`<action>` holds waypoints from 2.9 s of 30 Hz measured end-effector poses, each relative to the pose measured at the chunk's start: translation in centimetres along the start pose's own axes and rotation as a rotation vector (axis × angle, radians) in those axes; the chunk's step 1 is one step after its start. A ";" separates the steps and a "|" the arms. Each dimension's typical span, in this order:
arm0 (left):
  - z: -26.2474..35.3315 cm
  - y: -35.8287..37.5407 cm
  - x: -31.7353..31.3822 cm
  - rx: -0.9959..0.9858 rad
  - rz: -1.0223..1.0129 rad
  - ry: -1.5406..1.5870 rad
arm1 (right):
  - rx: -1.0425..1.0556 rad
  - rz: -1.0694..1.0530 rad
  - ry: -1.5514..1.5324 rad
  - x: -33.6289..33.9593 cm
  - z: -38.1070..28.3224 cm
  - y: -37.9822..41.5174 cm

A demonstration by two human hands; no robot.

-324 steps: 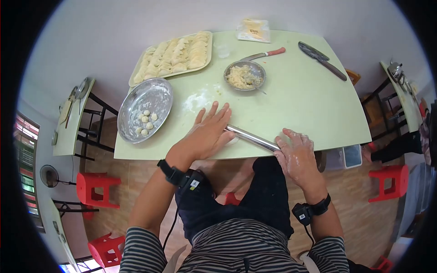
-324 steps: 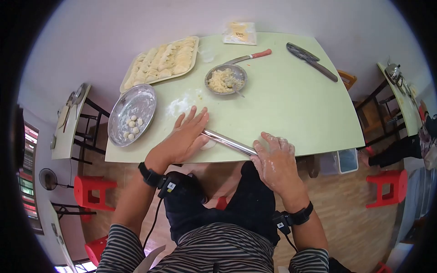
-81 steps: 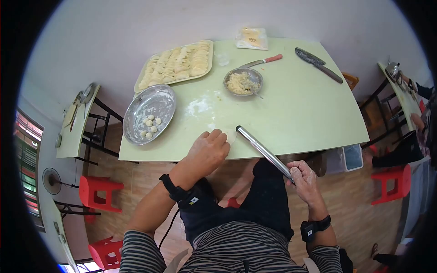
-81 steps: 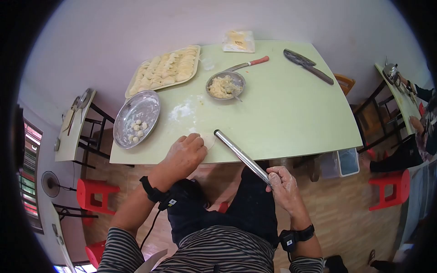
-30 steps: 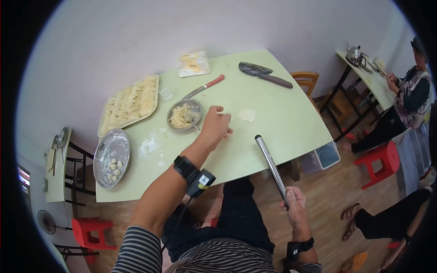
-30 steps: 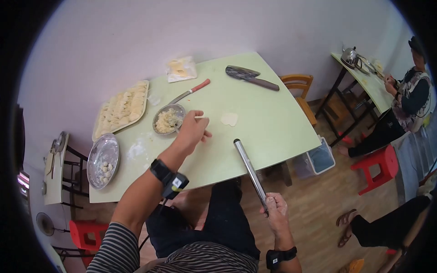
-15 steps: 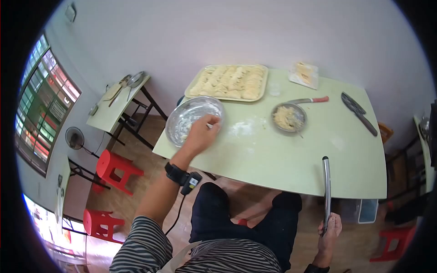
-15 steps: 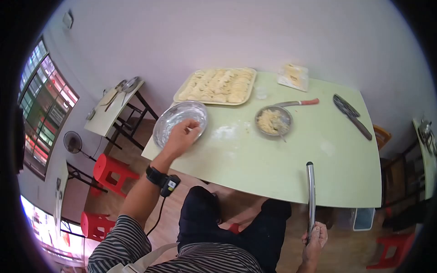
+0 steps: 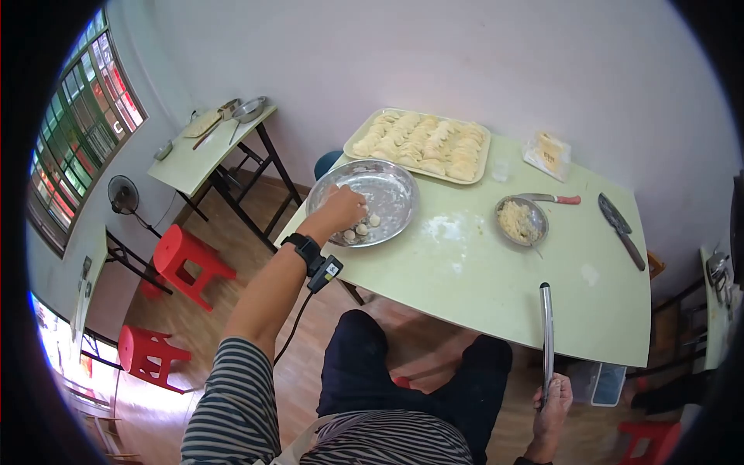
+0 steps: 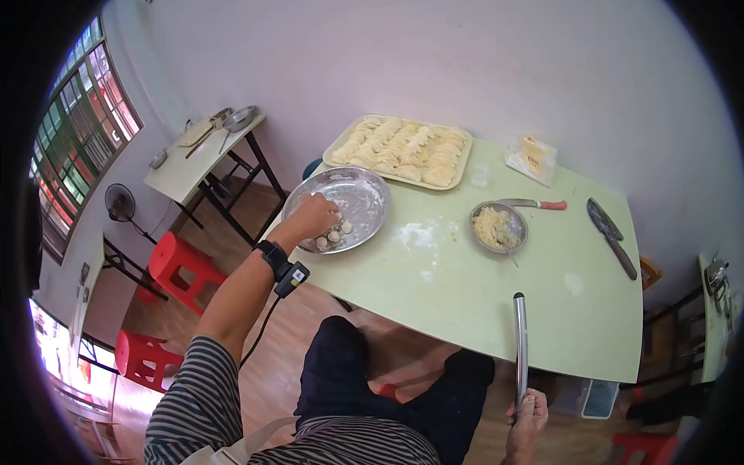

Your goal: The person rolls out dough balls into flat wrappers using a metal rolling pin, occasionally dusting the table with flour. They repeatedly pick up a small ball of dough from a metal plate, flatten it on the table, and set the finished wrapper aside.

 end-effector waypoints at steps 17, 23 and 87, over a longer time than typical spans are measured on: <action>2.4 0.8 2.3 0.214 0.328 0.647 | -0.029 -0.024 -0.019 -0.3 0.0 -0.1; 10.9 -0.6 3.2 -0.127 0.336 0.523 | -0.028 -0.016 -0.029 -0.5 0.4 0.1; 21.7 -3.4 -6.6 -0.351 0.235 0.595 | -0.068 0.073 -0.186 0.6 2.2 0.7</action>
Point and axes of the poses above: each hand's wrist, its own y-axis away from the middle knuckle, its own x-axis out of the back of the hand, z = x × y, the point moved 7 cm from there along -y, towards the middle knuckle, and after that the axes turned 11 degrees about -x, right-handed, at the moved point
